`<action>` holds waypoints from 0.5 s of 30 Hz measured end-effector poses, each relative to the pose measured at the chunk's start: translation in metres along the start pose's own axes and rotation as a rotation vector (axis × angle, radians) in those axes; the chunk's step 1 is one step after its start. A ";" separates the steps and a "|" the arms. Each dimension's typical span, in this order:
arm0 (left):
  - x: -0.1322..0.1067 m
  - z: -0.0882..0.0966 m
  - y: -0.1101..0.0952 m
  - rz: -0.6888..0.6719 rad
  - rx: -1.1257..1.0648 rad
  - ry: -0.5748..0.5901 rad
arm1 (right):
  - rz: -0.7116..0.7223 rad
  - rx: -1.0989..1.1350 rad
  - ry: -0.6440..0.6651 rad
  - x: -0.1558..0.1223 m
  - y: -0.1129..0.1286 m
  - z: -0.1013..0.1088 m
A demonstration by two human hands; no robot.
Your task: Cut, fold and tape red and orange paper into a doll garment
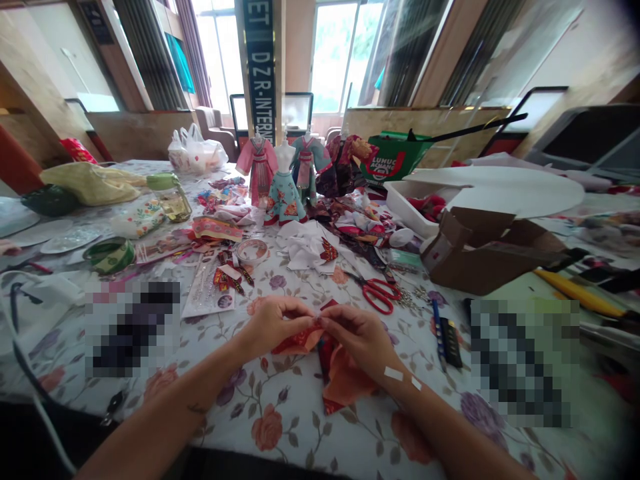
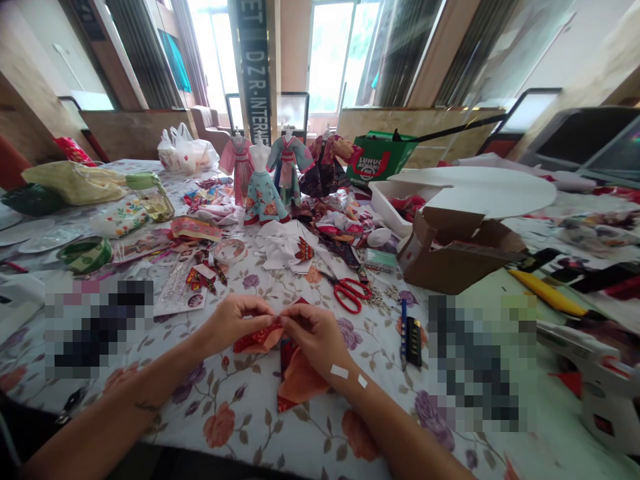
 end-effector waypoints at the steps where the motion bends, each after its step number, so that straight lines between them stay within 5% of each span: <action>1: 0.000 0.000 0.000 0.007 -0.004 -0.004 | -0.006 0.024 0.005 0.000 0.001 0.000; 15: -0.001 -0.001 -0.001 0.065 -0.016 0.019 | -0.102 0.093 0.071 0.001 0.004 -0.001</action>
Point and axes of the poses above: each hand's wrist, its own x-axis towards the middle knuckle, its own z-axis out of the back of the hand, y = z × x, the point moved 4 cm from there along x, towards the middle knuckle, and after that the axes turned 10 degrees about -x, right-handed, at the moved point
